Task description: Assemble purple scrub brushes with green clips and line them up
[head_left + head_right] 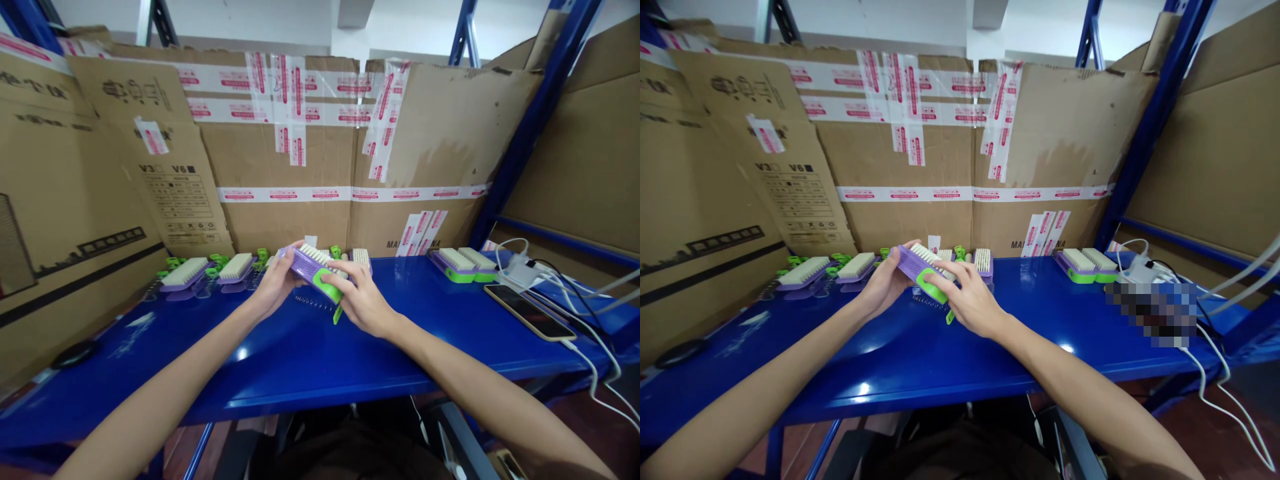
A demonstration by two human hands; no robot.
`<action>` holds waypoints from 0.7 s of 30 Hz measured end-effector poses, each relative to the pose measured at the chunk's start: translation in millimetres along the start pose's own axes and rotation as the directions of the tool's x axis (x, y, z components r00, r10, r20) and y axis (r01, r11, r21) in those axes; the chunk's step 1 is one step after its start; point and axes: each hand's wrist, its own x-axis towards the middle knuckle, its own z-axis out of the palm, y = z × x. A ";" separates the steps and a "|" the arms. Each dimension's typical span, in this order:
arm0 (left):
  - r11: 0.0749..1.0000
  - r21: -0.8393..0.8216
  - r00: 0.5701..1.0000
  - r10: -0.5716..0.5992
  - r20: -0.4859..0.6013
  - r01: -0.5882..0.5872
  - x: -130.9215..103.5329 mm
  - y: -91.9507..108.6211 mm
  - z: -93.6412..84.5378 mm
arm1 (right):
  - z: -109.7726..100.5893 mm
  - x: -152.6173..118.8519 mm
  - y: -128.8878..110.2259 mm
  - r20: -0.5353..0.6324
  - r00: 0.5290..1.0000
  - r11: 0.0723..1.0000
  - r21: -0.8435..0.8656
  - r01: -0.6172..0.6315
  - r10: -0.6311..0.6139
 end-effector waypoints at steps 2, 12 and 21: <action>1.000 -0.023 0.999 -0.013 -0.036 0.012 -0.6 2.5 2.0 | 0.3 0.9 -2.1 0.012 1.000 1.000 0.017 -0.015 0.015; 0.984 0.107 0.972 0.161 -0.172 -0.144 -1.3 5.5 4.0 | 8.5 3.6 7.4 0.030 0.887 0.723 0.567 -0.395 0.461; 0.815 0.464 0.917 0.399 -0.010 -0.349 -5.3 9.7 2.9 | 28.7 -1.2 23.7 0.306 0.742 0.303 0.771 -0.561 0.596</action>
